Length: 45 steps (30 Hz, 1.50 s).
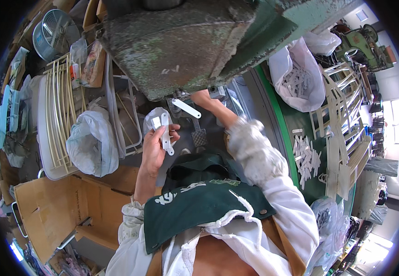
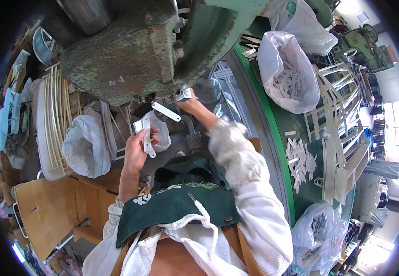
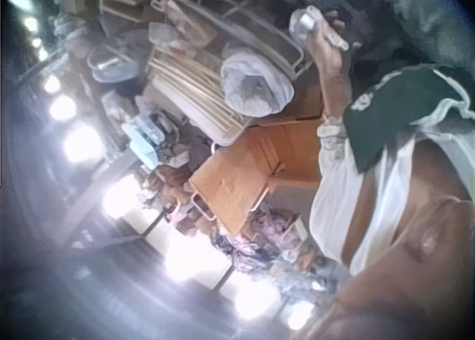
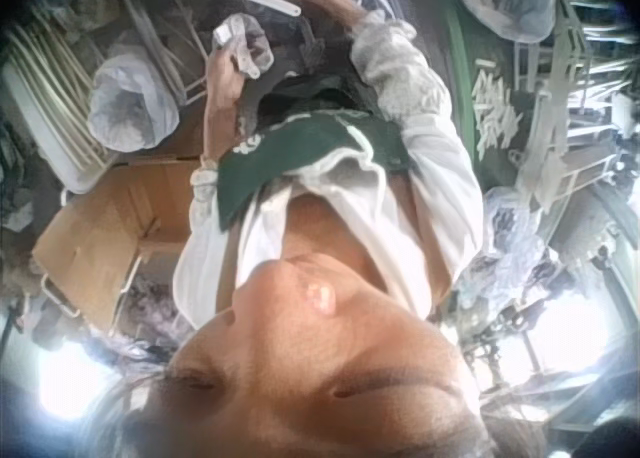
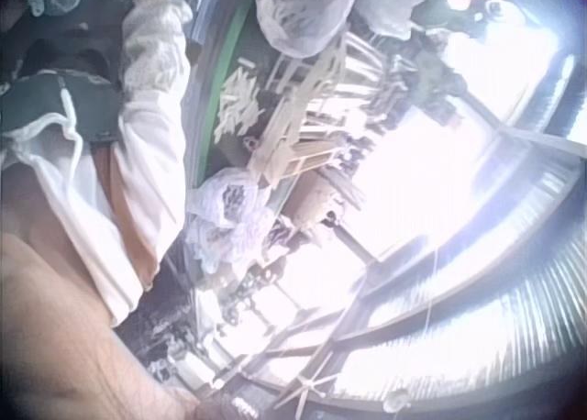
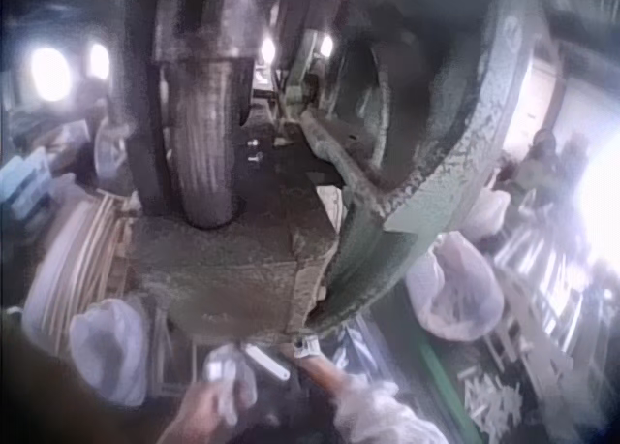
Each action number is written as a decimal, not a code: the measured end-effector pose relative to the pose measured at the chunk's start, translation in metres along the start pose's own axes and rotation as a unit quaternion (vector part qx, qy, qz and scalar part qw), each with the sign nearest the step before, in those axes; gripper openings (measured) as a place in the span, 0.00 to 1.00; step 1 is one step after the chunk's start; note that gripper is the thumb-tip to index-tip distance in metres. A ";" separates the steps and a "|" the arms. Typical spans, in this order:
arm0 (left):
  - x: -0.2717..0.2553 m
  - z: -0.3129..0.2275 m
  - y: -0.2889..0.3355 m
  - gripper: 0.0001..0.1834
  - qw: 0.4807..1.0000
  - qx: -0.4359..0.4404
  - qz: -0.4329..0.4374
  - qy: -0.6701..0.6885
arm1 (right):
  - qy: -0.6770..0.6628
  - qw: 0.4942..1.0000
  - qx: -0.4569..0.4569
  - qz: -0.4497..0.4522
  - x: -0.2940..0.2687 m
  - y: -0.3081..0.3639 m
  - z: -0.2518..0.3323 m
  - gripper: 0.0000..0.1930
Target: The person repeatedly picks up small white plastic pieces from a bag and a table, then inserts them into a machine to process them. The person handles the pieces one at a time, placing them into the machine and removing them afterward.
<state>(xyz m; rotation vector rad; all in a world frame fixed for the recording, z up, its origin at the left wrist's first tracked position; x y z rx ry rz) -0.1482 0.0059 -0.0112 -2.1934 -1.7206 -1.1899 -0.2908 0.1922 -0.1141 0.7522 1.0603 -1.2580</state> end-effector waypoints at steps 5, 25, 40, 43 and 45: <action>0.009 -0.018 0.015 0.15 0.999 0.030 -0.019 -0.004 | -0.093 0.988 -0.073 -0.102 -0.016 -0.008 0.042 0.14; 0.014 -0.017 0.002 0.12 0.997 0.050 -0.061 -0.010 | -0.537 0.840 -0.078 -0.019 -0.073 -0.001 0.021 0.16; 0.022 -0.022 0.008 0.13 0.994 0.061 -0.045 -0.080 | -0.416 0.909 0.019 -0.023 -0.170 0.040 0.107 0.10; 0.026 -0.018 0.013 0.13 0.986 0.054 -0.004 -0.158 | -0.387 0.922 0.006 0.020 -0.175 0.068 0.118 0.12; 0.032 -0.009 0.015 0.13 0.988 0.032 0.022 -0.149 | -0.372 0.924 -0.015 0.084 -0.165 0.078 0.130 0.12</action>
Point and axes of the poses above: each hand's wrist, its own y-axis away from the middle knuckle, its own x-axis out of the palm, z = x × y, the point moved 9 cm from there along -y, towards the middle knuckle, and after that the axes turned 4 degrees about x, right-handed, at the moved point
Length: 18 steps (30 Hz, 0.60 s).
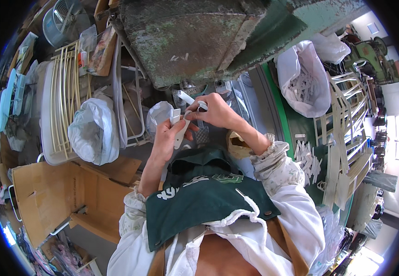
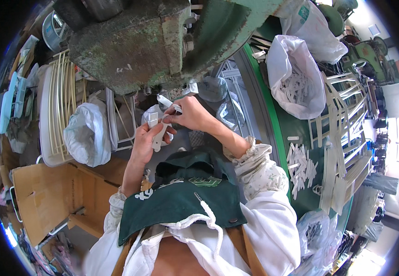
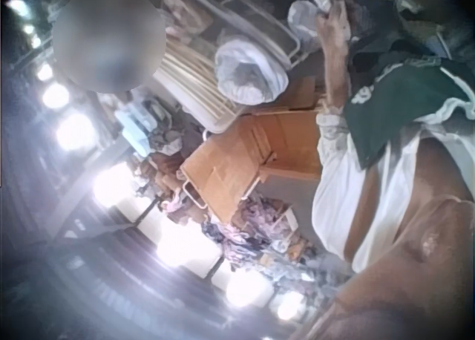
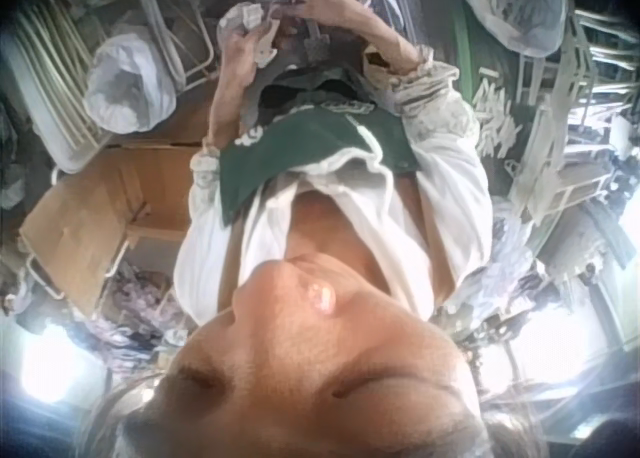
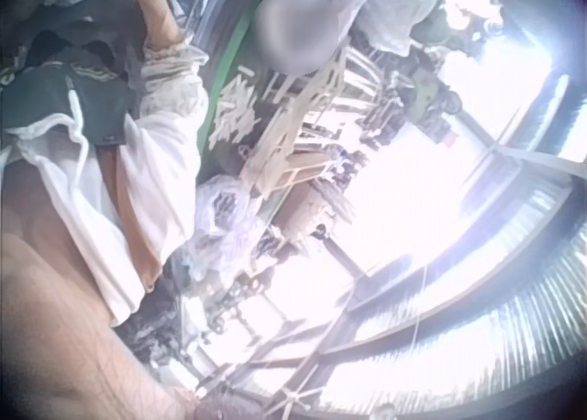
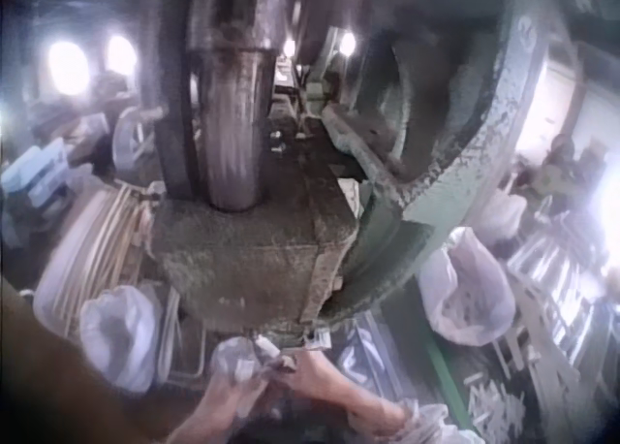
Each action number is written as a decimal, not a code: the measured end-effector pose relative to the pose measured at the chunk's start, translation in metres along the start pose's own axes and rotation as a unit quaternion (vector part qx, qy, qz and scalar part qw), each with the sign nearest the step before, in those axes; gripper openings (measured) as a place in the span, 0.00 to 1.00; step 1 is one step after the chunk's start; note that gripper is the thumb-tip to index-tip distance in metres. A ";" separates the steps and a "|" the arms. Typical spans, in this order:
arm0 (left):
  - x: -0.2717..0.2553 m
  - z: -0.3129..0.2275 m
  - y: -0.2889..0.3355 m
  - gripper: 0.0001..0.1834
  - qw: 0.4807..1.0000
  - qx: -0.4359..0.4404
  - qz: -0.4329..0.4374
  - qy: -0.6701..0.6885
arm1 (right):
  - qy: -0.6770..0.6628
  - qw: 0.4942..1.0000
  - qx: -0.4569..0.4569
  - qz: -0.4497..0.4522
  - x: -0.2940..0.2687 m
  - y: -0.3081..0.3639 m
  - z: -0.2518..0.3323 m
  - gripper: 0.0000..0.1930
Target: The person repeatedly picks up small white plastic pieces from a bag and a table, then inserts them into a machine to process them. The person handles the pieces one at a time, placing them into the machine and removing them afterward.
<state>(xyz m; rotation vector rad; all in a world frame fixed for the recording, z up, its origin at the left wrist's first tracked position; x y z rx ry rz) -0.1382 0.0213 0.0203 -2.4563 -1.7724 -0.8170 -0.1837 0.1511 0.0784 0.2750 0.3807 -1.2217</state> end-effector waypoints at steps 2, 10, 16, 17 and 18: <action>-0.002 0.006 0.004 0.12 0.998 -0.003 -0.046 0.032 | -0.047 0.998 0.045 0.005 0.001 0.008 -0.010 0.12; -0.024 0.002 0.021 0.03 0.935 0.185 -0.260 0.155 | -0.405 0.874 0.234 -0.132 0.035 0.047 -0.033 0.11; -0.029 -0.034 0.000 0.06 0.963 0.162 -0.215 0.027 | 0.062 0.961 0.058 -0.262 -0.018 0.026 0.001 0.14; -0.023 -0.037 -0.006 0.06 0.969 0.172 -0.176 -0.010 | 0.038 0.977 0.075 -0.197 -0.011 0.017 -0.009 0.14; -0.017 -0.034 -0.015 0.09 0.979 0.150 -0.140 -0.016 | 0.015 0.987 0.092 -0.133 -0.005 0.009 -0.020 0.14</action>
Point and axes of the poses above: each hand's wrist, its own y-axis away from the middle knuckle, its own x-axis out of the palm, z = x × y, the point moved 9 cm from there along -y, towards the middle knuckle, and after that the axes turned 4 degrees about x, right-handed, at the moved point
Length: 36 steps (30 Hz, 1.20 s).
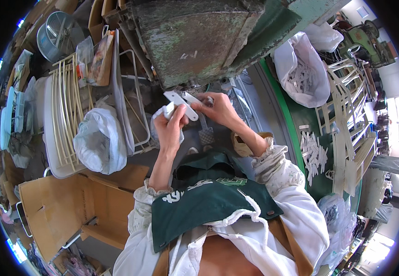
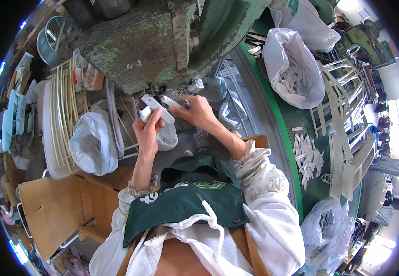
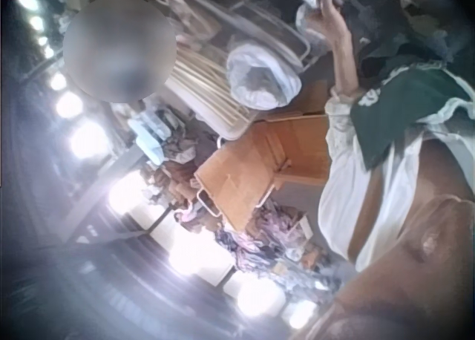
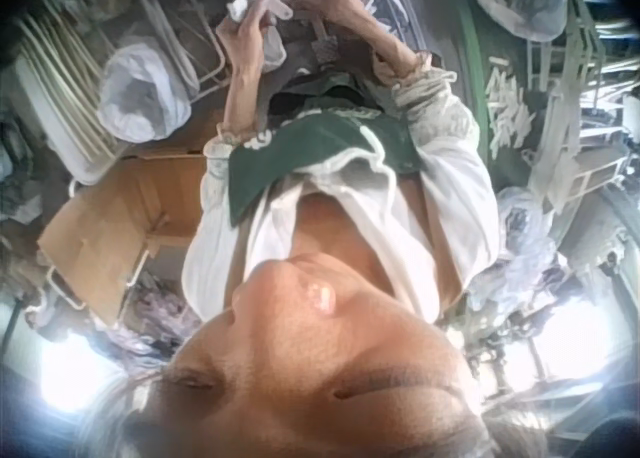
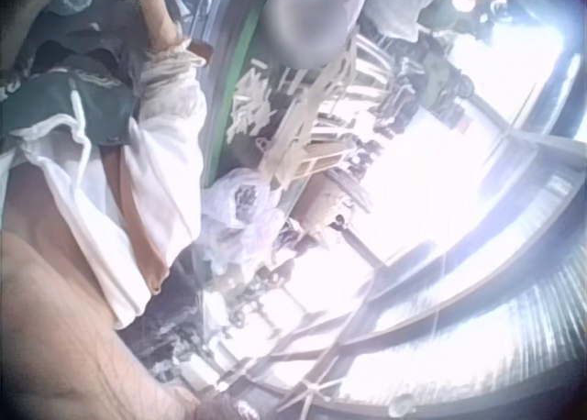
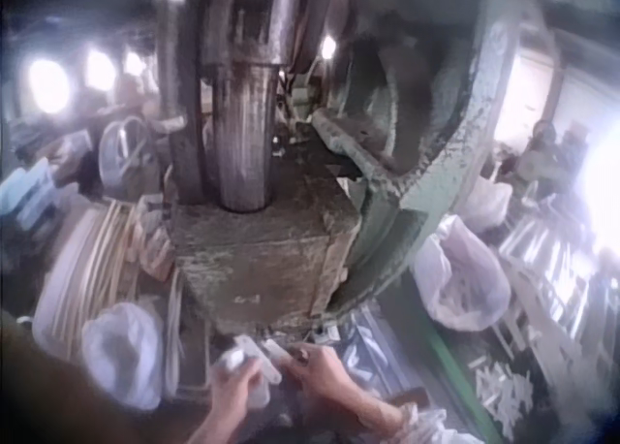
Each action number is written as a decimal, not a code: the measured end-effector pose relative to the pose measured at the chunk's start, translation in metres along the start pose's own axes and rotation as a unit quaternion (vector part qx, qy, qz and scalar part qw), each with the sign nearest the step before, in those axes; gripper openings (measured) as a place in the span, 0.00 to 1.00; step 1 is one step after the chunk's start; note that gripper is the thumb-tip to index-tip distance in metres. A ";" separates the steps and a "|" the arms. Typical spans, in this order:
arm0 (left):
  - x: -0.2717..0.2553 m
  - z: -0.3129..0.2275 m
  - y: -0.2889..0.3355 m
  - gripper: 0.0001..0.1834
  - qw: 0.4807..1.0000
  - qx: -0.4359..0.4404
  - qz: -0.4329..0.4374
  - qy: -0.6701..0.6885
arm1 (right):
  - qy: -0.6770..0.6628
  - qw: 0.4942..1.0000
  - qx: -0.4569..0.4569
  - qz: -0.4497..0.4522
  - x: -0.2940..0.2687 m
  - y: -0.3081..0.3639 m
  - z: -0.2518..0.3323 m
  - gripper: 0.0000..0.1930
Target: The person repeatedly picks up small white plastic pieces from a bag and a table, then inserts them into a machine to process them. The person handles the pieces one at a time, placing them into the machine and removing them afterward.
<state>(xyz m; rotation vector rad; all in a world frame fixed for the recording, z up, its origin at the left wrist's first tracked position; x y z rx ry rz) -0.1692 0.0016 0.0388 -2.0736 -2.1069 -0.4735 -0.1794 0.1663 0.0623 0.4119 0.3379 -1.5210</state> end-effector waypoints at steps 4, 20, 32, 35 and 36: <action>0.006 0.000 -0.015 0.13 0.995 -0.026 0.083 -0.051 | -0.070 0.992 0.042 0.094 0.018 -0.002 -0.015 0.14; -0.014 0.027 -0.011 0.10 0.987 -0.109 0.089 -0.078 | -0.137 0.981 0.071 0.116 0.021 0.004 -0.019 0.12; -0.034 0.018 -0.020 0.09 0.994 -0.095 0.010 -0.053 | -0.211 0.953 0.125 0.180 0.017 0.003 -0.017 0.13; -0.026 -0.002 -0.014 0.09 0.995 -0.080 0.006 -0.055 | -0.222 0.952 0.115 0.175 0.012 0.006 -0.009 0.13; -0.017 -0.012 -0.011 0.09 0.996 -0.072 0.004 -0.058 | -0.226 0.953 0.107 0.170 0.005 0.008 -0.006 0.12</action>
Point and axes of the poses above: each hand's wrist, its own y-axis away from the middle knuckle, its own x-axis out of the palm, z = x × y, the point moved 9 cm from there along -y, towards the middle knuckle, and after that the axes turned 4 degrees about x, right-handed, at the moved point
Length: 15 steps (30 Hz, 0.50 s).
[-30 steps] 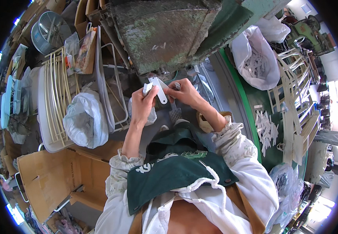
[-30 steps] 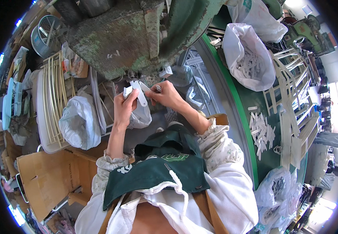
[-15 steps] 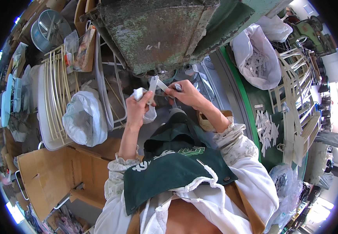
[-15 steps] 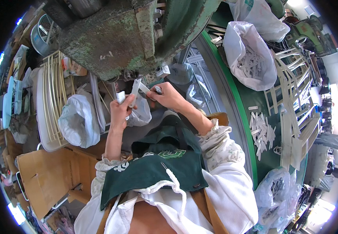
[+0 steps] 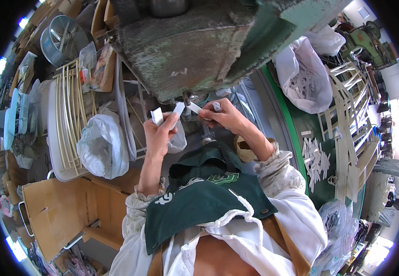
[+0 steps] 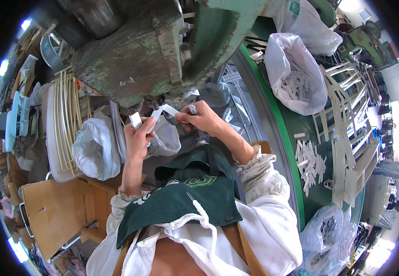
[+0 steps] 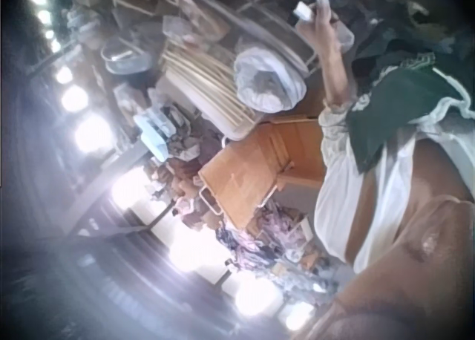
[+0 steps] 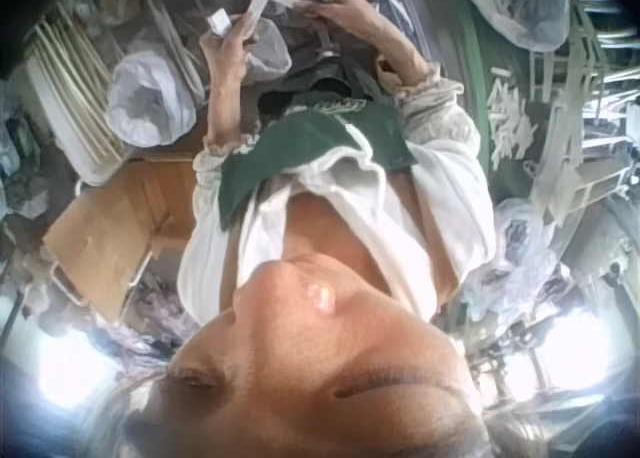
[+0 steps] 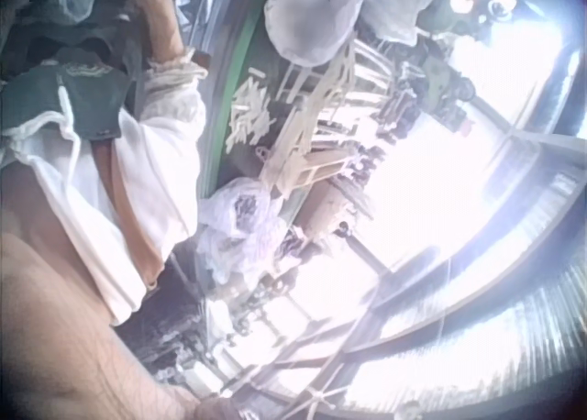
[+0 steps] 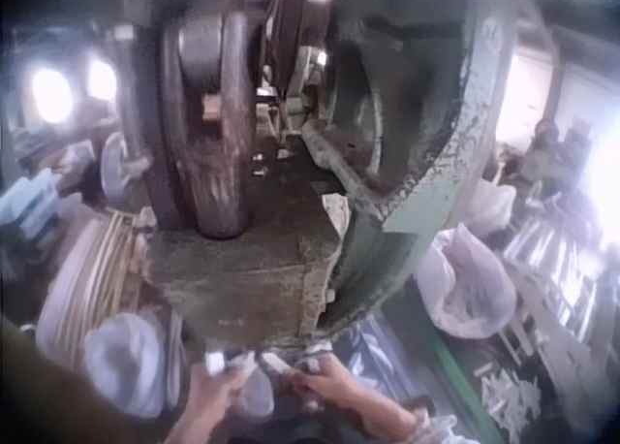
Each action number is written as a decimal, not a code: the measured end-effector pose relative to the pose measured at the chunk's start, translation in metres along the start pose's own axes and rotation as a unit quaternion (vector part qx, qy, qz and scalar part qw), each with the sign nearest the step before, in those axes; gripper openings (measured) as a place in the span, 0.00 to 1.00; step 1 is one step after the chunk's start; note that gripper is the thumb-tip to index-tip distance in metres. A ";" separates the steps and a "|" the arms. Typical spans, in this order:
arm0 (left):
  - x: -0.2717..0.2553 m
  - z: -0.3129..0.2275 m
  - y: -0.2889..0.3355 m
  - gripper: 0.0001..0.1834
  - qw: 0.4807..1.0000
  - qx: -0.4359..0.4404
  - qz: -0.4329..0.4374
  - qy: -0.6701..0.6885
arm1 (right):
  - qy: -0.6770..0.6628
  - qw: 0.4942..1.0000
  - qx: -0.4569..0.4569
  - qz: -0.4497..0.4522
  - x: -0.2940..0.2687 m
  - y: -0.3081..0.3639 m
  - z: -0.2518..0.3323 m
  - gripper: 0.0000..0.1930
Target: The person repeatedly picks up small white plastic pieces from a bag and a table, then inserts them into a machine to process them. The person handles the pieces one at a time, placing them into the machine and removing them afterward.
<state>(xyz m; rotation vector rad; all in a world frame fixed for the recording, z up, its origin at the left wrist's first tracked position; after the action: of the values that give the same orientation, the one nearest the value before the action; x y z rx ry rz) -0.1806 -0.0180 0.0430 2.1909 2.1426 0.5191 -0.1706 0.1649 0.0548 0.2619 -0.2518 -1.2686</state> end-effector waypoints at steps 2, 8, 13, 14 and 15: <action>0.000 -0.002 -0.001 0.11 0.999 -0.017 0.035 -0.008 | 0.000 0.999 -0.048 -0.021 -0.002 -0.001 -0.006 0.12; -0.032 0.046 0.023 0.18 0.984 -0.088 0.088 0.130 | -0.123 0.920 -0.062 -0.366 -0.141 0.066 -0.004 0.12; -0.012 0.086 0.020 0.23 0.945 -0.156 0.115 0.262 | 0.127 0.724 -0.007 -0.678 -0.370 0.148 -0.047 0.22; -0.017 0.082 0.020 0.22 0.951 -0.149 0.090 0.256 | 0.104 0.801 0.003 -0.589 -0.347 0.109 -0.054 0.24; -0.022 0.078 0.021 0.20 0.959 -0.152 0.068 0.228 | 0.084 0.867 0.015 -0.490 -0.305 0.081 -0.055 0.26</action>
<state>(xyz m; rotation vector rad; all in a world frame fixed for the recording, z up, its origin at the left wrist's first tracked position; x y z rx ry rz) -0.1404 -0.0248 -0.0303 2.2081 1.9132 1.3806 -0.1642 0.4829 0.0172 0.5659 0.0408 -2.2373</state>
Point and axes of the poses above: each hand's wrist, its own y-axis away from the middle knuckle, its own x-axis out of the palm, z = x × y, the point moved 9 cm from there along -y, towards the middle knuckle, and after that the axes turned 4 degrees about x, right-handed, at the moved point
